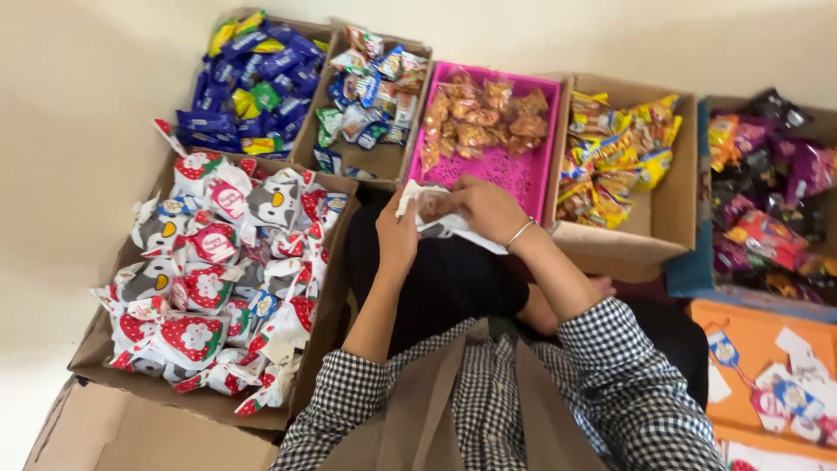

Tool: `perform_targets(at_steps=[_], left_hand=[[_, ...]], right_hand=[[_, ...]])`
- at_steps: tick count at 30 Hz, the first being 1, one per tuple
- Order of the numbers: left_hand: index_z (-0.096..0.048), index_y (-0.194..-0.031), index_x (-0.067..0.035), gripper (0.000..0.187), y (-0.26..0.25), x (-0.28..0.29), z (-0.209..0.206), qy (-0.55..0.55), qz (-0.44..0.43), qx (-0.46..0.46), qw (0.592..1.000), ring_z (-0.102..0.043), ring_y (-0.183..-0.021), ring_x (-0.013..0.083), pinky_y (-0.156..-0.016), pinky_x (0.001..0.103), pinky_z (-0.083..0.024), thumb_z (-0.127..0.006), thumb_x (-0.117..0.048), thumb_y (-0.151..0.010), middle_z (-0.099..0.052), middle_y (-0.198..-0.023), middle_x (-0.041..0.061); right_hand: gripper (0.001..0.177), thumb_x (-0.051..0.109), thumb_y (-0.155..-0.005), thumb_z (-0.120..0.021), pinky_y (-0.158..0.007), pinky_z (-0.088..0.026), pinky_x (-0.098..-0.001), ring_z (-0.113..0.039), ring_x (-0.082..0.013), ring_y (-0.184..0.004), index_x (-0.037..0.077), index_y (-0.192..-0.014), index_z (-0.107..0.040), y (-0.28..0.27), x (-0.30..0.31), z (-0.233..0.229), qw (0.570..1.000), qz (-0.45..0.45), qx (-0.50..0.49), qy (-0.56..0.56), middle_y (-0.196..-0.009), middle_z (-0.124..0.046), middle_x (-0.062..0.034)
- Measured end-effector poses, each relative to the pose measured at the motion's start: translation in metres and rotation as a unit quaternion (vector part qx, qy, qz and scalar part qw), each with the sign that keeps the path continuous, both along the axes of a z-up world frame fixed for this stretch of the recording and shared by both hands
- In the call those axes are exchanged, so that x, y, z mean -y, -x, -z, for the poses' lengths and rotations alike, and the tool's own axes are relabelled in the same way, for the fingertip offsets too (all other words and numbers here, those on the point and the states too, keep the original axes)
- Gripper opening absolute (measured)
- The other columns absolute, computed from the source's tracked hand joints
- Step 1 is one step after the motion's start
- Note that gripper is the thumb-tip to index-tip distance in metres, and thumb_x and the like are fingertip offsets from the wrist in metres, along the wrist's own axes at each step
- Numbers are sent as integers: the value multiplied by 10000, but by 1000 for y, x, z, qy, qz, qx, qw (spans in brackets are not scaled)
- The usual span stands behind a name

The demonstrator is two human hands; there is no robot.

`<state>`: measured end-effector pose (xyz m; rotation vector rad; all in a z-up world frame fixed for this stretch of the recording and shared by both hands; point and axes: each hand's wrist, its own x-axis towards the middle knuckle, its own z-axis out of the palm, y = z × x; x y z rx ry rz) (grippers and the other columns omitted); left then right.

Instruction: Packing various snack packets from multiple boxes into a small gift bag

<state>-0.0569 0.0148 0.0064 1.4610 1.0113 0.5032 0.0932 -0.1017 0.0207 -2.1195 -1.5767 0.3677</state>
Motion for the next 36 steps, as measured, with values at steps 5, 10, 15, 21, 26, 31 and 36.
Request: perform_targets(at_steps=[5, 10, 15, 21, 26, 31, 36], left_hand=[[-644, -1232, 16, 488, -10, -39, -2, -7, -87, 45, 995, -679, -565, 210, -463, 319, -572, -514, -404, -1021, -685, -934, 236], [-685, -1052, -50, 474, -9, -82, -5, 48, -191, 116, 973, -648, -475, 162, -432, 254, -518, -553, -503, -1008, -686, -722, 119], [-594, -1297, -34, 611, -8, -133, 9, 154, -257, 152, 942, -637, -475, 153, -449, 247, -566, -581, -553, -976, -673, -779, 98], [-543, -1307, -23, 610, -9, -169, -3, 176, -299, 213, 913, -614, -481, 191, -624, 375, -660, -652, -512, -958, -631, -886, 120], [-575, -1290, -39, 626, -6, -183, -9, 170, -299, 193, 919, -629, -503, 191, -635, 379, -657, -667, -549, -940, -641, -905, 110], [-572, -1320, -64, 630, 2, -196, 2, 140, -341, 177, 913, -609, -486, 178, -585, 323, -646, -680, -549, -933, -663, -936, 129], [-531, -1350, -47, 660, 10, -203, 2, 99, -377, 154, 908, -618, -594, 169, -588, 318, -629, -696, -539, -942, -632, -1057, 110]], right_hand=[[178, 145, -936, -654, -853, -564, -488, -709, -421, -1013, 135, -1068, -773, -20, -48, -19, 984, -36, -128, -116, -1075, -715, -169], [353, 356, -1046, -540, -918, -559, -338, -686, -189, -1058, 113, -1195, -749, -46, -96, 15, 864, 60, -477, -151, -1162, -729, -76], [410, 45, -918, -644, -969, -532, -388, -642, -313, -1170, 57, -1325, -682, -71, -146, 87, 881, 75, -442, -152, -1266, -677, -207], [491, 291, -857, -769, -1096, -463, -500, -609, -427, -1237, 32, -1265, -689, -95, -209, 173, 984, 48, -169, -4, -1278, -661, -227], [515, 258, -868, -770, -1122, -434, -489, -591, -409, -1266, 9, -1305, -660, -97, -258, 201, 981, 54, -186, -29, -1308, -653, -231], [601, 269, -838, -802, -1166, -398, -392, -577, -260, -1337, 107, -1390, -630, -89, -301, 229, 979, -96, 127, 126, -1442, -630, -101], [839, 518, -735, -794, -1117, -471, -470, -594, -347, -1302, 71, -1417, -596, -30, -295, 138, 975, 51, -198, 90, -1393, -642, -151]])
